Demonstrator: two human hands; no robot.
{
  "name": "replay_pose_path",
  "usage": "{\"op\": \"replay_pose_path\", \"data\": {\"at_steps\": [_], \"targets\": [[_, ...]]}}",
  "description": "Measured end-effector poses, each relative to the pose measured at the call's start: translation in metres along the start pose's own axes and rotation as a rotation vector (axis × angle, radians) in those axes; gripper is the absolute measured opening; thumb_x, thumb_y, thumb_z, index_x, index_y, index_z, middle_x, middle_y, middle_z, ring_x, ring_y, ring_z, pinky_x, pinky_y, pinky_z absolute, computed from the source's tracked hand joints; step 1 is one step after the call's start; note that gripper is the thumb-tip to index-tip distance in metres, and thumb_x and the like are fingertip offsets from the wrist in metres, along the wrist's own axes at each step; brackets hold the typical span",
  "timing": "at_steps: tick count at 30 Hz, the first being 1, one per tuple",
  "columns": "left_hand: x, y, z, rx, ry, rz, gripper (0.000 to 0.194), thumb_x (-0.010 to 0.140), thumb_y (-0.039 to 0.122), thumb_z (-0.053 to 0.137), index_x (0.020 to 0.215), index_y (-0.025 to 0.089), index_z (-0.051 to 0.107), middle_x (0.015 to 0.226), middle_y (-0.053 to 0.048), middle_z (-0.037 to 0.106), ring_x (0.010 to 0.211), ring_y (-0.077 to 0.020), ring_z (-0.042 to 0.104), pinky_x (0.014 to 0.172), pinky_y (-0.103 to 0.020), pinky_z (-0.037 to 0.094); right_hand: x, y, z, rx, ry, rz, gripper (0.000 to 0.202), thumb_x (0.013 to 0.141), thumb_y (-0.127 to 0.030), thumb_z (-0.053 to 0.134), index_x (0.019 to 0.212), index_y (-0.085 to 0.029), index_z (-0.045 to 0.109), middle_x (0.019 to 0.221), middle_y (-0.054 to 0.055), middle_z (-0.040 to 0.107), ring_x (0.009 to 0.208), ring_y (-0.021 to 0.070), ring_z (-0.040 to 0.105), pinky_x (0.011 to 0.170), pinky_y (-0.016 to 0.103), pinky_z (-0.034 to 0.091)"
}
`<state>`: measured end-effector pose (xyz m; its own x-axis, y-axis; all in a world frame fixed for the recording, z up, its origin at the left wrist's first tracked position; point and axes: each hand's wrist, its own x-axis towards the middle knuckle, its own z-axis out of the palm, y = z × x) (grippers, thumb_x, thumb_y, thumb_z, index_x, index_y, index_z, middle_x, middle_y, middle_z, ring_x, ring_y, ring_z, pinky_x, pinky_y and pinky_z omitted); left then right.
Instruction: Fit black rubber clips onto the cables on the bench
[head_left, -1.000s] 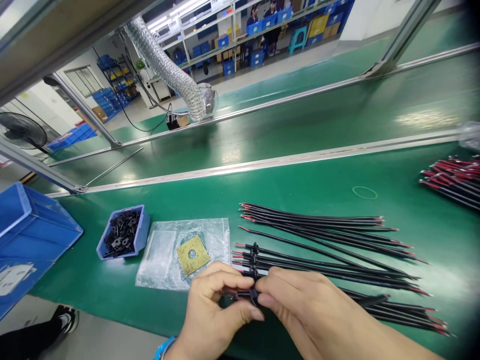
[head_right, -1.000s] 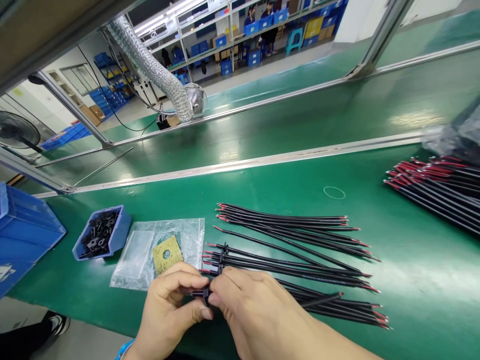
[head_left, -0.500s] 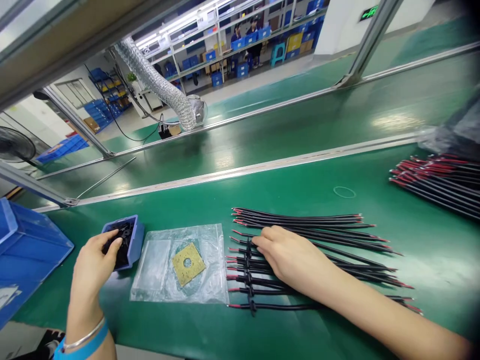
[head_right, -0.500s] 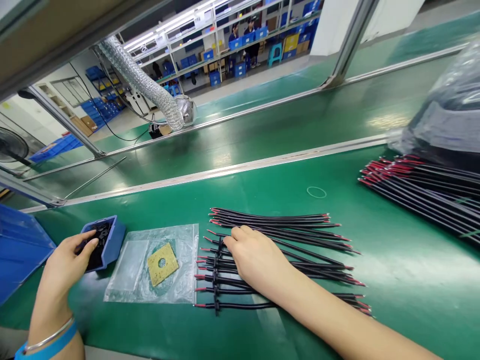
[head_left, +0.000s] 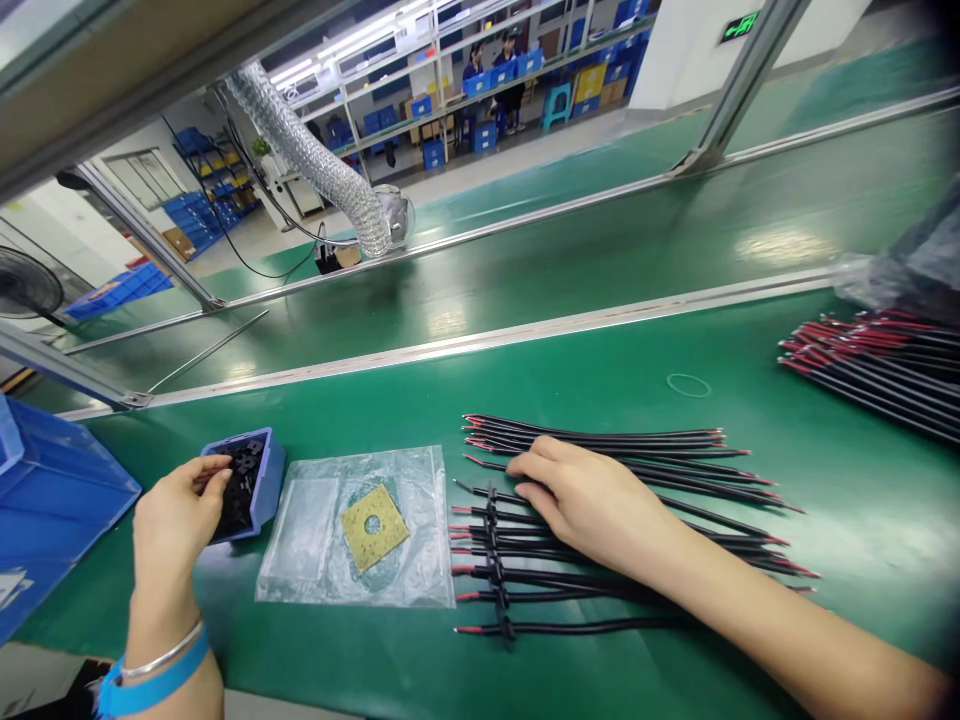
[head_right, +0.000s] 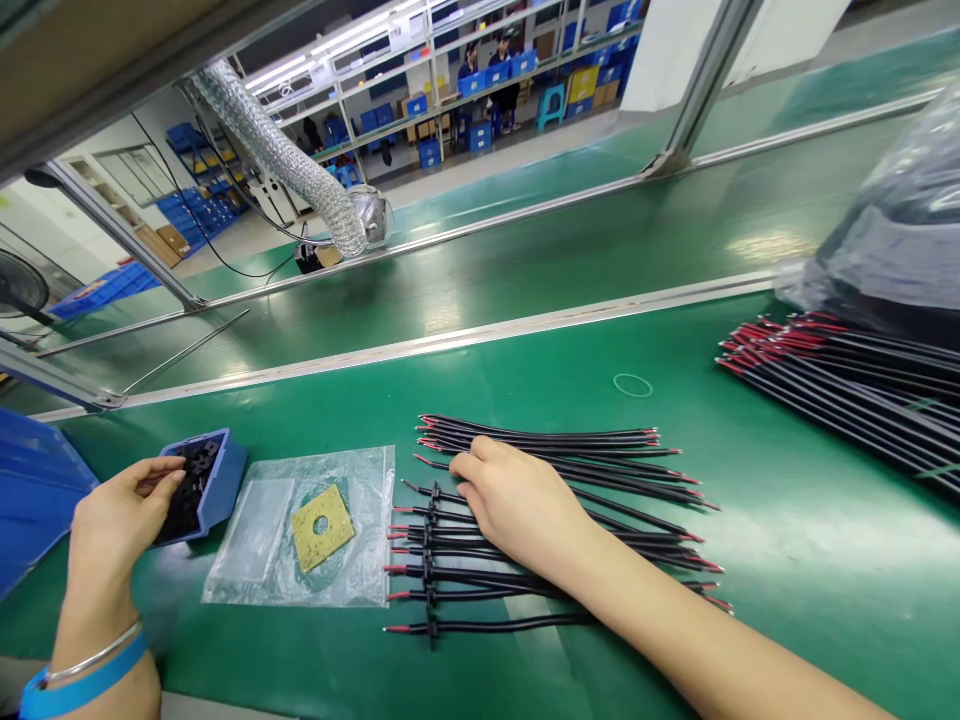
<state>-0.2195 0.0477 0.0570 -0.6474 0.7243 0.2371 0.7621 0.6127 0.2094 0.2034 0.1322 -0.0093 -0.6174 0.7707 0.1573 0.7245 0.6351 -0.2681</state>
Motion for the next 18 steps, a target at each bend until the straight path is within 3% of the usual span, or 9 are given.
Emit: {"op": "replay_pose_path", "data": {"at_steps": [3,7,10,13,15,18], "targets": [[-0.007,0.004,-0.002,0.005,0.129,-0.005,0.031,0.082,0.041,0.056,0.097,0.021,0.074,0.089,-0.010,0.075,0.087,-0.0340,0.068,0.072,-0.041,0.049,0.002,0.003,0.005,-0.048,0.046,0.017,0.015,0.089,-0.012,0.053,0.092,-0.014,0.068,0.089,0.009,0.065,0.089,0.0231,0.063,0.075,0.032,0.049],[-0.009,0.001,0.001,-0.104,0.317,0.016,0.030,0.083,0.034,0.054,0.103,0.020,0.073,0.094,-0.008,0.074,0.084,-0.0280,0.068,0.080,-0.039,0.051,0.003,0.006,0.009,-0.100,0.084,-0.022,0.018,0.087,-0.008,0.050,0.076,-0.016,0.061,0.077,0.008,0.064,0.077,0.0226,0.059,0.073,0.033,0.047],[-0.004,-0.003,0.004,-0.115,0.245,0.051,0.033,0.081,0.032,0.055,0.106,0.020,0.073,0.095,-0.009,0.073,0.081,-0.0284,0.065,0.082,-0.042,0.050,0.001,0.007,0.011,-0.115,0.132,-0.038,0.018,0.087,-0.006,0.045,0.078,-0.016,0.057,0.072,0.006,0.061,0.066,0.0202,0.057,0.064,0.031,0.045],[-0.001,-0.005,0.005,-0.144,0.147,0.065,0.023,0.074,0.031,0.063,0.089,0.021,0.077,0.087,-0.009,0.073,0.076,-0.0294,0.063,0.079,-0.044,0.049,-0.001,0.006,0.012,-0.082,0.193,-0.075,0.018,0.089,-0.007,0.040,0.083,-0.017,0.053,0.073,0.004,0.060,0.063,0.0176,0.059,0.060,0.029,0.045],[-0.002,-0.005,0.006,-0.195,0.162,0.056,0.020,0.074,0.030,0.062,0.085,0.021,0.077,0.086,-0.009,0.072,0.077,-0.0289,0.063,0.081,-0.044,0.048,-0.002,0.006,0.014,-0.049,0.249,-0.110,0.018,0.091,-0.009,0.037,0.084,-0.018,0.050,0.075,0.004,0.060,0.064,0.0176,0.061,0.058,0.028,0.045],[-0.006,-0.007,0.008,-0.335,0.240,0.034,0.025,0.079,0.032,0.058,0.093,0.020,0.075,0.091,-0.009,0.072,0.083,-0.0265,0.063,0.085,-0.041,0.047,-0.002,0.007,0.018,-0.017,0.342,-0.157,0.017,0.094,-0.015,0.034,0.085,-0.020,0.047,0.073,0.003,0.058,0.061,0.0183,0.060,0.050,0.029,0.041]]}}
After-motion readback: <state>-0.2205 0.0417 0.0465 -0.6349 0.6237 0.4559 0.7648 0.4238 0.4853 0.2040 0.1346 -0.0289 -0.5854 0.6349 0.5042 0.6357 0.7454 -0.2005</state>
